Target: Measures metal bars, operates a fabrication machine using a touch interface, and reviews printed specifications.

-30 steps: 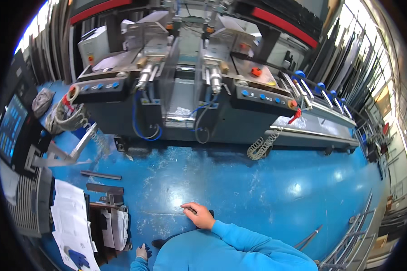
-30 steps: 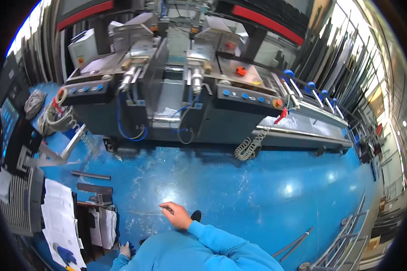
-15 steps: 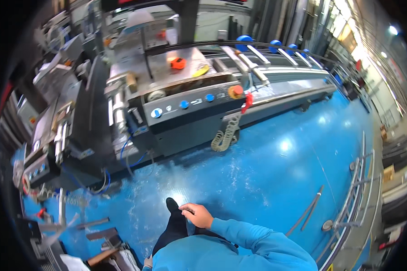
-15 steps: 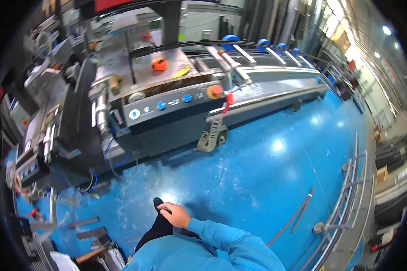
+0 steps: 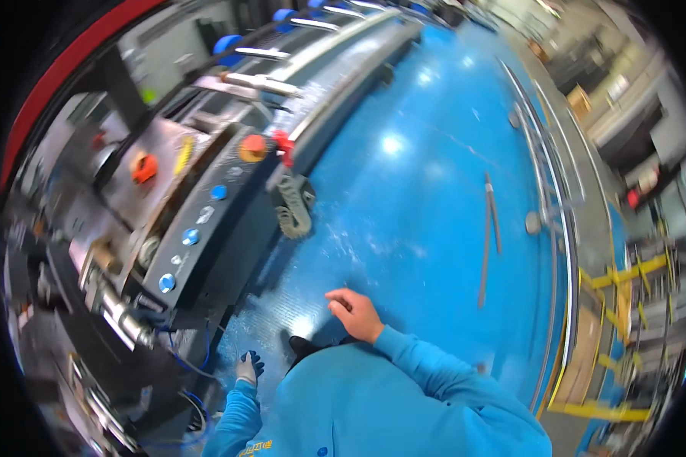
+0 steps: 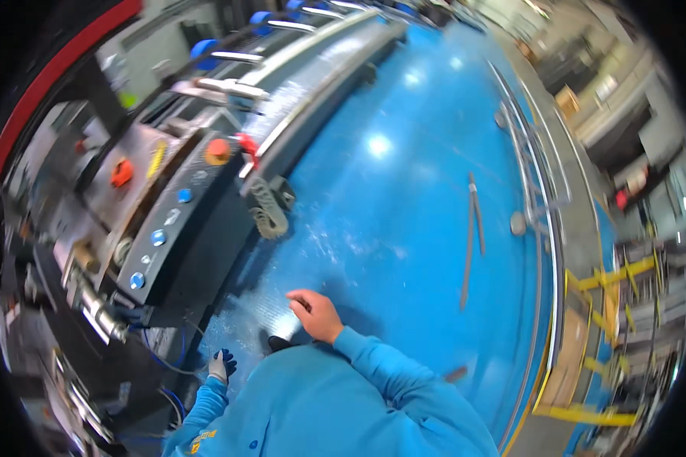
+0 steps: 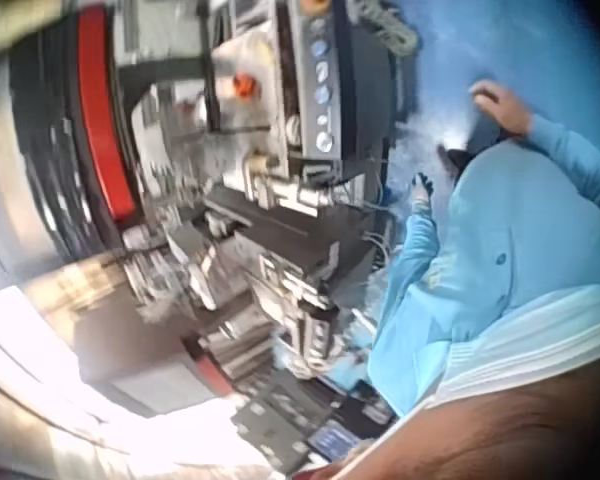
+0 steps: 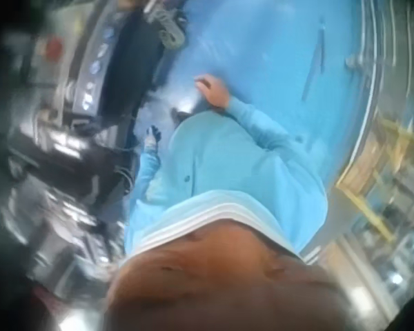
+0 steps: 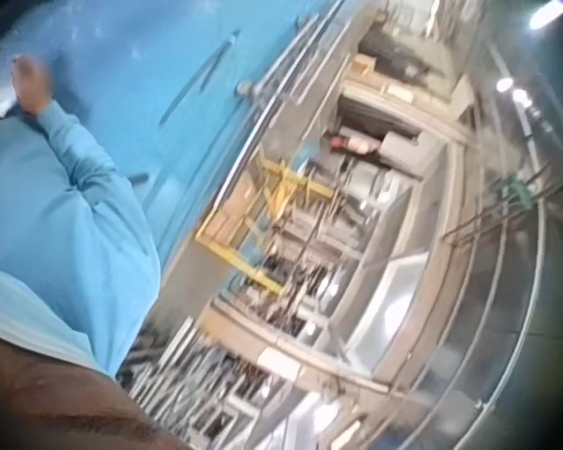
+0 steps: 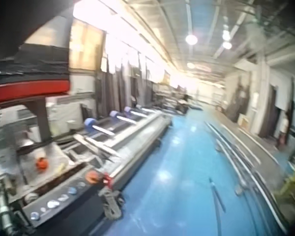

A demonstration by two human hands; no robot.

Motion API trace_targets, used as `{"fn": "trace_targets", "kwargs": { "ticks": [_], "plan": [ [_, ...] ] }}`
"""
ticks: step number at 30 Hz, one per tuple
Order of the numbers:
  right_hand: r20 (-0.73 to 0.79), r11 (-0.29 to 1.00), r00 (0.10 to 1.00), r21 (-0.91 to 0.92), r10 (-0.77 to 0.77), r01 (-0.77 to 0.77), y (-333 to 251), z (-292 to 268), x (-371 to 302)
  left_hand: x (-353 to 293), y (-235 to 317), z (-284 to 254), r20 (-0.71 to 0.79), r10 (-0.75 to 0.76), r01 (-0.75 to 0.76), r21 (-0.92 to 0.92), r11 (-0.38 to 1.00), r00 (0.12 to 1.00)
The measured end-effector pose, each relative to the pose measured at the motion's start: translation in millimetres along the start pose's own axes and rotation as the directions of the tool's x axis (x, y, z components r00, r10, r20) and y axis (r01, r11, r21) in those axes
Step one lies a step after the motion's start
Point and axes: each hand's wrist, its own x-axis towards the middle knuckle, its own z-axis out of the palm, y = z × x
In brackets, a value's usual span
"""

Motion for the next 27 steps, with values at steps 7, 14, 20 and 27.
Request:
{"fn": "trace_targets", "kwargs": {
  "ticks": [7, 14, 20, 27],
  "plan": [
    [-0.213, 0.999, 0.976, 0.004, -0.050, 0.052, 15.3, -62.1, -1.4, 38.9, 7.4, 48.6, 0.166, 0.008, -0.023, 0.089, 0.996, 0.986],
    [-0.393, 0.977, 0.896, 0.042, 0.208, -0.208, 142.4, -118.7, -22.4, 23.2, 19.7, 76.8, 0.289, 0.206, -0.281, 0.250, 0.927, 0.935],
    [-0.419, 0.888, 0.793, 0.078, 0.443, -0.454, 271.0, -159.6, -66.0, -21.2, 71.7, 125.7, 0.273, 0.148, -0.206, 0.201, 0.958, 0.951],
    [-0.458, 0.693, 0.582, 0.113, 0.672, -0.712, 354.7, -190.6, -129.7, -10.1, 77.3, 133.6, 0.451, 0.288, -0.525, 0.596, 0.608, 0.845]
  ]
}}
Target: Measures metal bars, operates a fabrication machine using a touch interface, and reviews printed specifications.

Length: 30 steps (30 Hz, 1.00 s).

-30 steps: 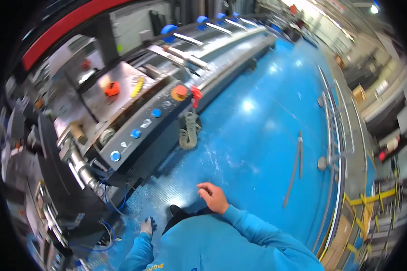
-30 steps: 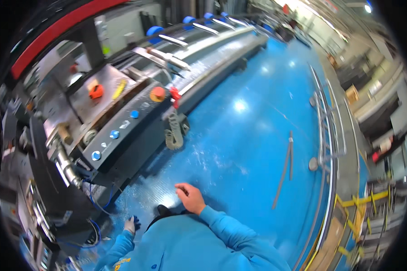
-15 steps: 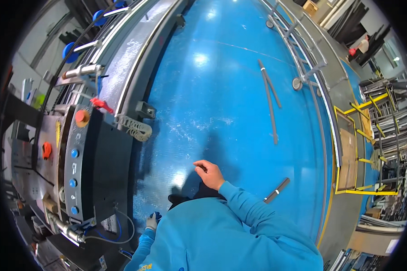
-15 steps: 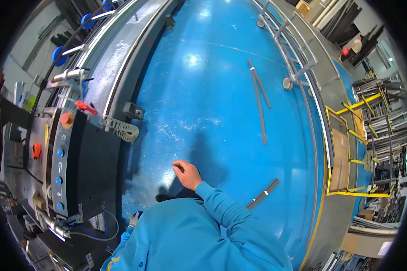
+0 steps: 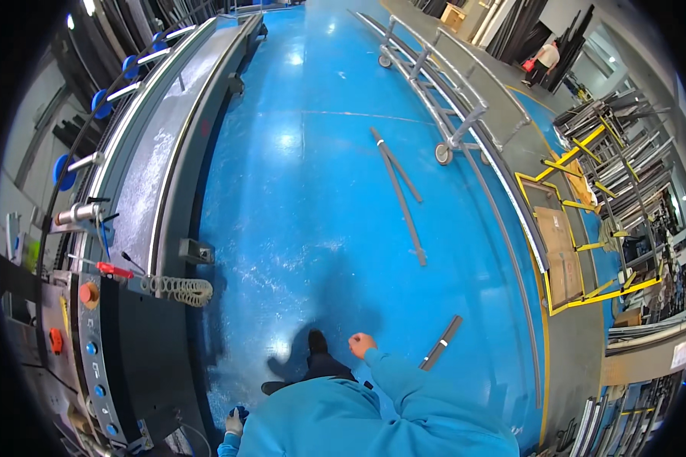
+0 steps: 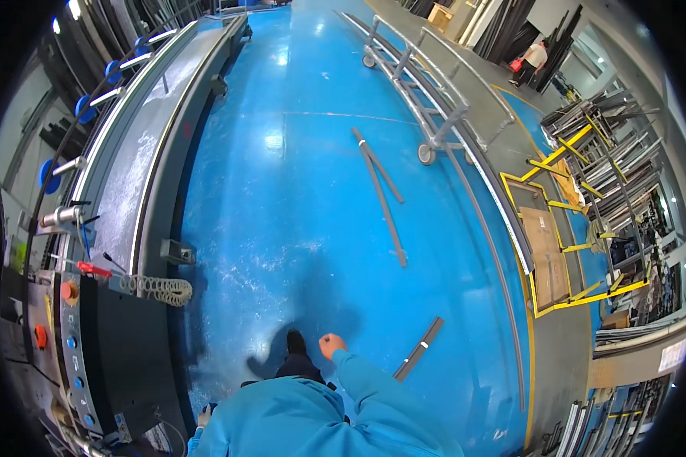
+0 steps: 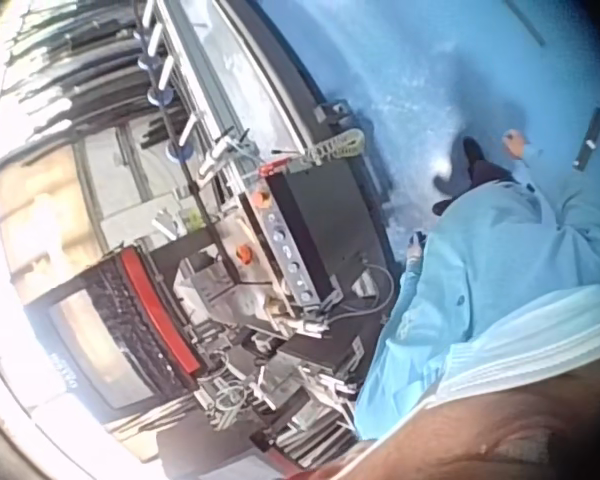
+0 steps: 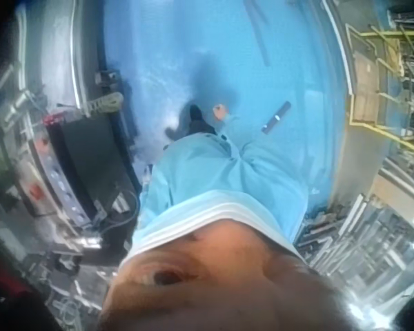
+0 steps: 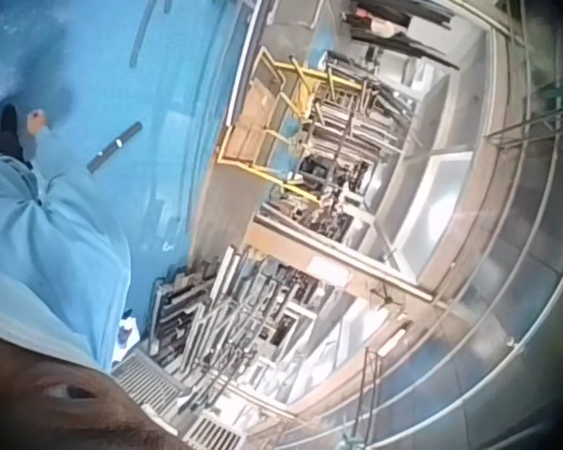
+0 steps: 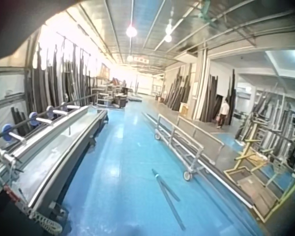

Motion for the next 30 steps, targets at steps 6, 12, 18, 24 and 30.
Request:
{"fn": "trace_targets", "kwargs": {
  "ticks": [6, 12, 18, 24, 30],
  "plan": [
    [0.001, 0.980, 0.999, -0.194, 0.046, -0.045, 11.1, -8.9, 3.2, 32.3, -20.9, 15.1, -0.052, -0.251, 0.232, -0.241, 0.942, 0.967],
    [0.001, 0.981, 0.996, -0.175, -0.084, 0.083, -18.8, -15.9, 39.8, 55.5, -10.4, 39.4, -0.130, -0.318, 0.270, -0.293, 0.917, 0.939],
    [0.218, 0.972, 0.973, 0.199, 0.076, -0.120, -128.3, -39.4, 73.4, 71.1, 58.9, 48.0, -0.114, -0.352, 0.289, -0.370, 0.883, 0.929],
    [0.327, 0.912, 0.945, 0.395, -0.029, -0.109, -247.8, -22.9, 113.3, 136.1, 114.5, 65.1, -0.052, -0.379, 0.312, -0.470, 0.825, 0.924],
    [0.252, 0.970, 0.940, -0.011, -0.231, 0.241, -316.2, -55.7, 198.7, 255.1, 176.0, 72.4, 0.015, -0.361, 0.300, -0.589, 0.750, 0.932]
  ]
}}
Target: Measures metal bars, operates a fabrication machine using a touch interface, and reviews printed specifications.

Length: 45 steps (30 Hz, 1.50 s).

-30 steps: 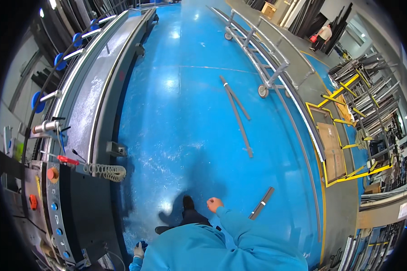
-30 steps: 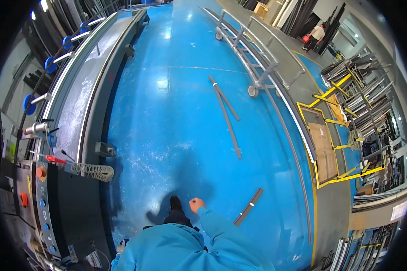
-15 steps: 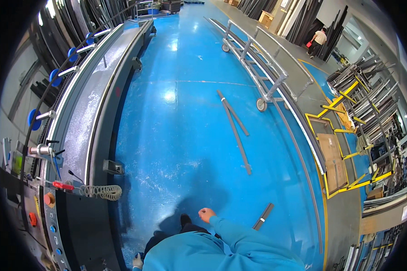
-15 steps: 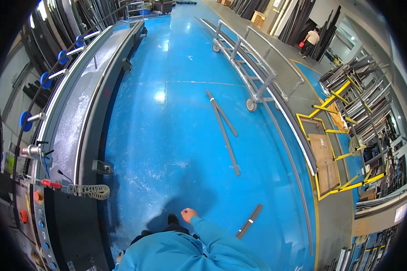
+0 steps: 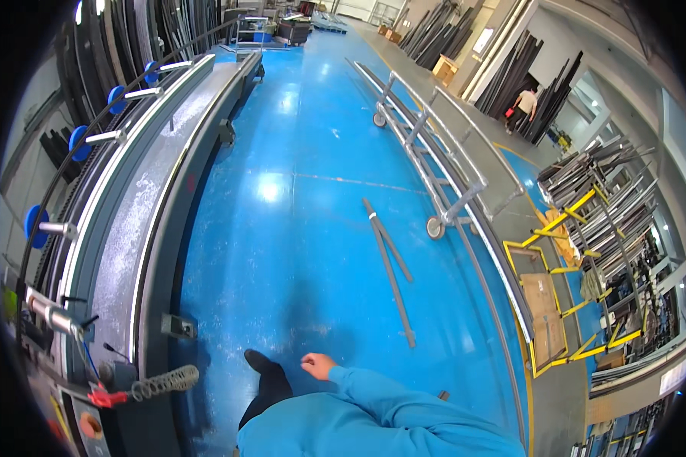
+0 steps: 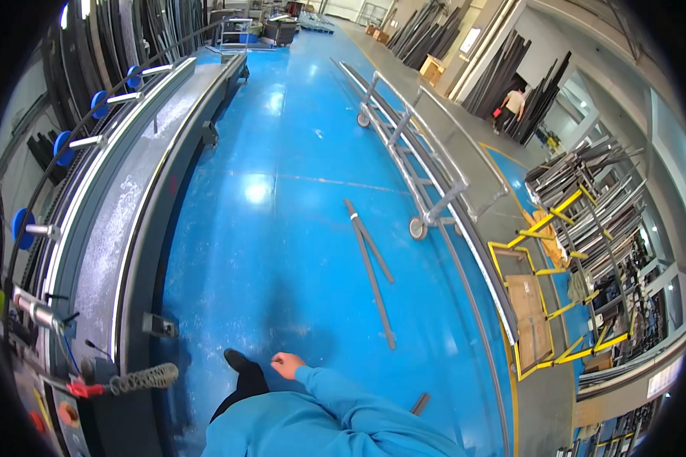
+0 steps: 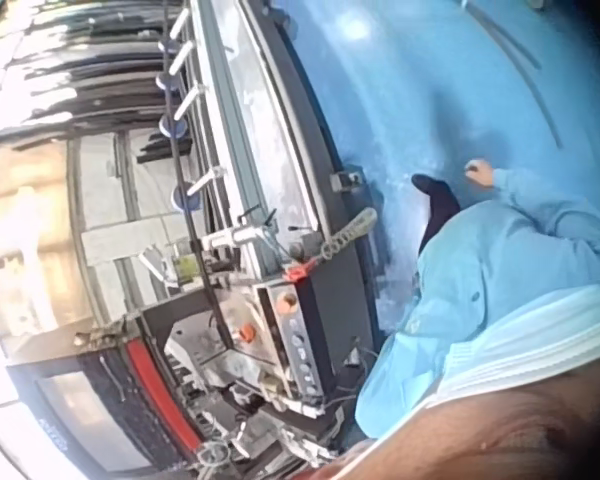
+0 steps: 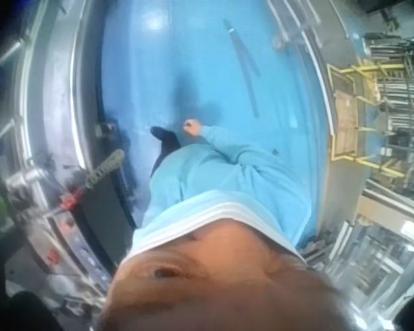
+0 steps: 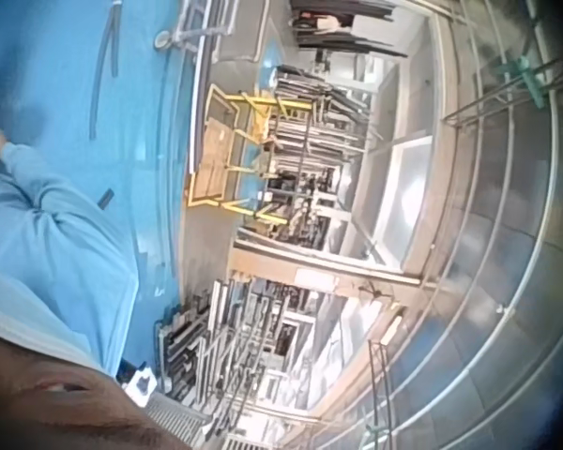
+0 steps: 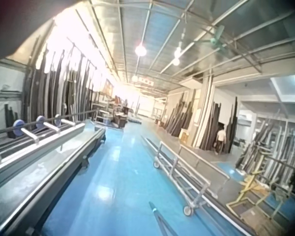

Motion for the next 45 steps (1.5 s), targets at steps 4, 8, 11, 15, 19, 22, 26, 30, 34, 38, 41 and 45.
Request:
{"fn": "trace_targets", "kwargs": {
  "ticks": [4, 8, 11, 15, 19, 22, 26, 30, 34, 38, 41, 45],
  "plan": [
    [-0.105, 0.882, 0.988, -0.446, 0.118, -0.152, 21.5, -80.0, 44.3, 57.3, 82.2, 38.5, 0.045, 0.005, -0.002, -0.071, 0.997, 0.999],
    [-0.188, 0.836, 0.923, -0.392, 0.336, -0.384, -11.8, -134.9, 73.9, 91.5, 144.1, 56.0, 0.024, -0.012, 0.015, -0.138, 0.990, 1.000],
    [-0.140, 0.804, 0.927, -0.464, 0.347, -0.371, -33.5, -141.9, 110.3, 85.9, 159.1, 51.8, -0.056, -0.062, 0.047, -0.233, 0.971, 0.997],
    [0.066, 0.734, 0.965, -0.663, 0.255, -0.149, 11.4, -137.5, 203.3, 51.3, 150.0, 79.8, -0.219, -0.098, 0.004, -0.391, 0.920, 0.971],
    [0.502, 0.530, 0.841, -0.778, 0.202, 0.338, -21.8, -116.2, 325.7, -24.2, 140.8, 137.8, -0.477, -0.151, -0.135, -0.513, 0.847, 0.866],
    [0.701, 0.409, 0.660, -0.705, 0.271, 0.580, -108.8, -86.4, 417.5, -93.8, 112.4, 199.4, -0.596, -0.392, -0.180, -0.680, 0.711, 0.701],
    [0.794, 0.335, 0.517, -0.605, 0.319, 0.722, -216.5, -35.0, 543.2, -158.2, 37.5, 313.1, -0.561, -0.658, -0.216, -0.818, 0.533, 0.503],
    [0.829, 0.300, 0.463, -0.549, 0.312, 0.780, -280.2, 37.6, 550.8, -180.8, -12.6, 433.1, -0.425, -0.817, -0.309, -0.896, 0.319, 0.389],
    [0.844, 0.298, 0.466, -0.532, 0.268, 0.793, -287.1, 102.3, 453.3, -173.1, -34.5, 543.6, -0.250, -0.900, -0.390, -0.916, 0.100, 0.357],
    [0.867, 0.289, 0.467, -0.499, 0.175, 0.817, -276.6, 164.5, 308.2, -145.8, -53.6, 586.1, -0.112, -0.901, -0.431, -0.898, -0.089, 0.419],
    [0.949, 0.269, 0.205, -0.268, 0.241, 0.925, -218.6, 186.9, 191.7, -124.6, -103.7, 586.7, -0.151, -0.896, -0.461, -0.885, -0.065, 0.417],
    [0.964, 0.167, 0.019, -0.065, 0.265, 0.984, -157.9, 224.8, 112.0, -110.4, -188.3, 564.3, -0.443, -0.895, -0.679, -0.642, 0.355, -0.049]
  ]
}}
